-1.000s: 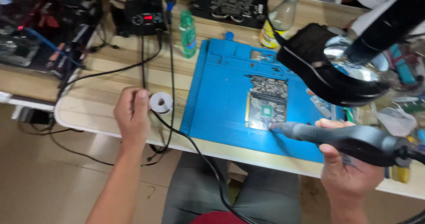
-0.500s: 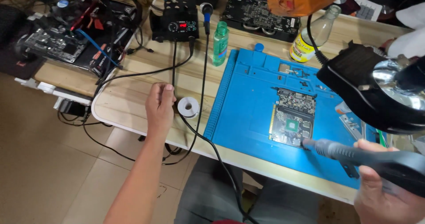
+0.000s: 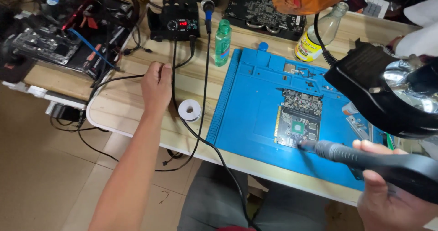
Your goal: Applying flux to a circuit board with a syringe and heating it with a heat gun.
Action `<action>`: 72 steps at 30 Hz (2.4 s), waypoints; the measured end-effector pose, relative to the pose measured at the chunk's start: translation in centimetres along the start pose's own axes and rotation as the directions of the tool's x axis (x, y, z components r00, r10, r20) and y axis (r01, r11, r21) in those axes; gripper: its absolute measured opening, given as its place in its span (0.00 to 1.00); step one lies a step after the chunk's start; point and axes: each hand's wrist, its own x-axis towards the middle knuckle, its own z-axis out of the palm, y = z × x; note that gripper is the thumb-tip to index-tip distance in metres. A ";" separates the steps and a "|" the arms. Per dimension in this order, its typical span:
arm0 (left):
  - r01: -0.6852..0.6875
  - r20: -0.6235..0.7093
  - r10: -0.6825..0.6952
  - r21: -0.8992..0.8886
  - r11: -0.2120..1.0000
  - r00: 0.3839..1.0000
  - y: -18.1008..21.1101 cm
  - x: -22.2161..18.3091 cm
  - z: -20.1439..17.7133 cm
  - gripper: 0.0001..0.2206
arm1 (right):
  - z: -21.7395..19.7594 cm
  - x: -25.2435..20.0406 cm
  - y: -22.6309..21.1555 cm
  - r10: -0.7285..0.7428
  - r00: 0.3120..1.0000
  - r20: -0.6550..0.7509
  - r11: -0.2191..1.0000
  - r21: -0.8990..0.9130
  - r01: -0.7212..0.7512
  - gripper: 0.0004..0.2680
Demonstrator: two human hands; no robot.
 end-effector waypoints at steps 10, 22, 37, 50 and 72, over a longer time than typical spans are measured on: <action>-0.153 -0.021 0.152 -0.030 0.988 0.988 -1.8 -0.1 0.6 0.10 | 1.6 0.2 1.6 -0.056 0.997 -0.054 0.980 0.189 0.066 0.20; -0.052 -0.011 0.051 -0.056 0.997 0.999 -0.8 -0.4 0.0 0.12 | 1.2 -0.1 2.6 -0.057 0.997 -0.050 0.970 0.234 0.067 0.21; 0.048 0.021 -0.046 -0.139 0.989 0.999 0.3 -0.9 -0.3 0.13 | 1.7 0.8 2.7 -0.029 0.996 -0.087 0.960 0.276 0.052 0.20; -0.157 -0.089 0.152 -0.041 0.987 0.984 -2.0 0.1 0.6 0.10 | 1.2 0.0 0.8 -0.068 0.996 -0.053 0.987 0.143 0.075 0.20; -0.302 -0.069 0.327 0.244 0.922 0.943 -0.9 14.0 4.3 0.13 | -1.8 -3.3 0.4 0.109 0.994 -0.013 0.987 -0.116 -0.110 0.15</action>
